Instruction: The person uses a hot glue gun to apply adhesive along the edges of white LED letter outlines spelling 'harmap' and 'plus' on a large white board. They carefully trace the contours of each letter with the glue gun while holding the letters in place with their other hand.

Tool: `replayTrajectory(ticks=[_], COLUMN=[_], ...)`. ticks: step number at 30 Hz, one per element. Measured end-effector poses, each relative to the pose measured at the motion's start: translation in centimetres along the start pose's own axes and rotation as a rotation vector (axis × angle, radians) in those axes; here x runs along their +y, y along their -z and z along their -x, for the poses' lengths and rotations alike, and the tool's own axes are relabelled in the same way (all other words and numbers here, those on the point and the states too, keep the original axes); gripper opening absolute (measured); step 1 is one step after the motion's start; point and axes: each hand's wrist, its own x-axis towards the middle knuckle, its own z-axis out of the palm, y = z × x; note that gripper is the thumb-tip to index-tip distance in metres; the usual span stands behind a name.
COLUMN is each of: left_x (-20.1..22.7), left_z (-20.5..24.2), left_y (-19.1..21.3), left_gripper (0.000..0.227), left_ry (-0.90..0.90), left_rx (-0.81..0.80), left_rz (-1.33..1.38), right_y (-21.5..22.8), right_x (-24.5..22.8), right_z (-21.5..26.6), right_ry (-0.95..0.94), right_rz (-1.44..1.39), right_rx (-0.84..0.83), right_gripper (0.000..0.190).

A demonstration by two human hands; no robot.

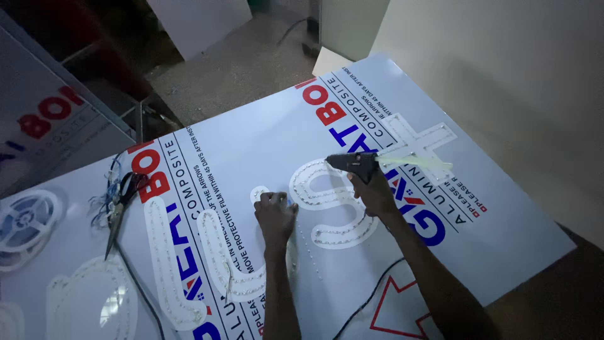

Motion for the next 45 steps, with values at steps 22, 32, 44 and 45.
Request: replayTrajectory(ticks=[22,32,44,45], left_x=[-0.6,-0.9,-1.6,-1.6], left_z=[-0.5,-0.4,-0.6,-0.7], left_y=[-1.0,-1.1,-1.5,-1.6], left_gripper=[0.043,0.047,0.045,0.043], left_ry=[0.032,0.013,-0.028,0.001], left_rx=[-0.016,-0.008,0.007,-0.003], left_rz=[0.047,0.009,-0.008,-0.041], right_y=[5.1,4.7,3.6,3.6], right_x=[1.6,-2.3,-3.9,-2.5], right_z=[4.0,4.4,5.1,4.4], right_ry=[0.079,-0.182,-0.216,-0.175], right_rz=[0.078,0.245,0.392,0.435], right_rx=[0.075,0.078,0.071,0.073], right_gripper=[0.049,0.042,0.049,0.049])
